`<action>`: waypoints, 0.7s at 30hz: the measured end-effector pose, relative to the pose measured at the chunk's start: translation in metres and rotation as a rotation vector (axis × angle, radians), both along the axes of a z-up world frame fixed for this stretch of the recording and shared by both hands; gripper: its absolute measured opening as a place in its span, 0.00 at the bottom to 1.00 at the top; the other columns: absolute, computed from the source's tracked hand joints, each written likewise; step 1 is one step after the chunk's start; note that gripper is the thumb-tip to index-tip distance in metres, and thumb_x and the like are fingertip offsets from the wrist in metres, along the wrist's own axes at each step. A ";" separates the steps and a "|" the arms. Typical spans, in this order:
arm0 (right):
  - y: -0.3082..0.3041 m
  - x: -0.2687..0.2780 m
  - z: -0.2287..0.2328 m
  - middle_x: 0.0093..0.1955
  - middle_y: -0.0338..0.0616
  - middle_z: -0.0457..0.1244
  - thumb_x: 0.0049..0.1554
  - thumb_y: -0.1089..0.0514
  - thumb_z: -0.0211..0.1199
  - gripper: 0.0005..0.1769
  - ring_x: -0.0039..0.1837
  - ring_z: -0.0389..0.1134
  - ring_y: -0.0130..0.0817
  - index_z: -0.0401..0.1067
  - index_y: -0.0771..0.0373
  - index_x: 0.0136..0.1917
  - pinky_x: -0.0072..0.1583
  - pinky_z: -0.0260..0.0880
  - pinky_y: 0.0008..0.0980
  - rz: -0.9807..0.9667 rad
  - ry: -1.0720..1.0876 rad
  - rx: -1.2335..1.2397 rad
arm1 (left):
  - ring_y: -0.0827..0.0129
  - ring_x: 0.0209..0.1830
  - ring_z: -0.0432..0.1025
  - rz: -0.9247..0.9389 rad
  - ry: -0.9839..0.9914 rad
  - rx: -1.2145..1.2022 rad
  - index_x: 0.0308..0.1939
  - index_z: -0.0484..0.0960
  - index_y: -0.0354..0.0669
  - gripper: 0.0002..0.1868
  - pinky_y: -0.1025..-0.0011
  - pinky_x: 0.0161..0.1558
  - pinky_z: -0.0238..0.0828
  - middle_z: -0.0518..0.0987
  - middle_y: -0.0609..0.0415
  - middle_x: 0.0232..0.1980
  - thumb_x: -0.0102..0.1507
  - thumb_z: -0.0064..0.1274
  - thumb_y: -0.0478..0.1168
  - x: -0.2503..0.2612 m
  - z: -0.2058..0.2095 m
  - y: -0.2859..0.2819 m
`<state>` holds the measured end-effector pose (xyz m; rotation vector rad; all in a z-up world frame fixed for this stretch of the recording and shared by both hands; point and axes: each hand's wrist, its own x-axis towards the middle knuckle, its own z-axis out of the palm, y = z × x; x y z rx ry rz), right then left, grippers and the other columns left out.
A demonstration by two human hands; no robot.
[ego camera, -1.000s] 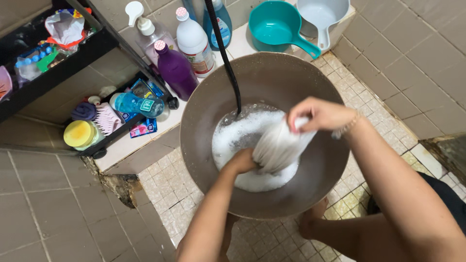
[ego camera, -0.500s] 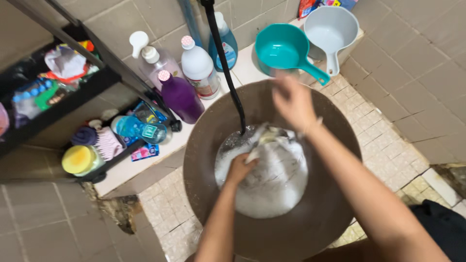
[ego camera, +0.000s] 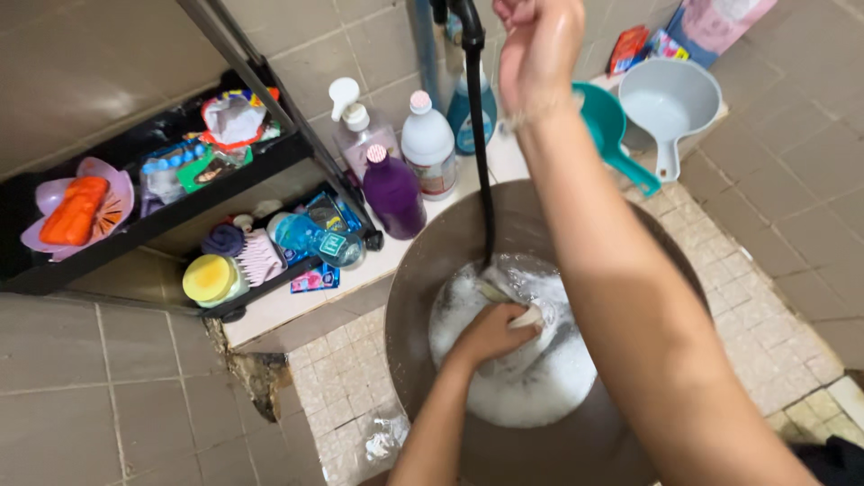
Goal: The person opens a detergent packet into a tub of water, mixes the soapy water, and washes clothes by hand by scrubbing and wringing them out.
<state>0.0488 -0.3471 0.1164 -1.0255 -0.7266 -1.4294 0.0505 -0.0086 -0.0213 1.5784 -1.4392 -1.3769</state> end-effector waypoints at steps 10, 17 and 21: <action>0.158 -0.195 -0.270 0.61 0.58 0.63 0.60 0.50 0.67 0.28 0.57 0.63 0.43 0.67 0.73 0.65 0.57 0.61 0.43 0.515 1.414 0.514 | 0.67 0.36 0.77 -0.372 0.054 -0.068 0.40 0.86 0.37 0.22 0.65 0.40 0.73 0.84 0.48 0.35 0.56 0.68 0.52 0.031 -0.007 -0.054; 0.144 -0.247 -0.457 0.55 0.52 0.70 0.59 0.55 0.74 0.24 0.52 0.68 0.29 0.77 0.71 0.63 0.53 0.68 0.28 -0.320 1.787 0.829 | 0.52 0.64 0.71 0.101 -0.690 -0.040 0.59 0.83 0.48 0.25 0.58 0.63 0.67 0.78 0.47 0.62 0.57 0.61 0.37 0.048 -0.143 -0.088; 0.192 -0.218 -0.440 0.70 0.53 0.55 0.56 0.57 0.66 0.37 0.68 0.59 0.52 0.61 0.41 0.76 0.65 0.64 0.53 -0.949 2.340 0.371 | 0.47 0.78 0.53 -0.019 -0.826 -0.083 0.71 0.73 0.60 0.34 0.53 0.73 0.54 0.55 0.47 0.81 0.59 0.54 0.33 0.016 -0.238 -0.068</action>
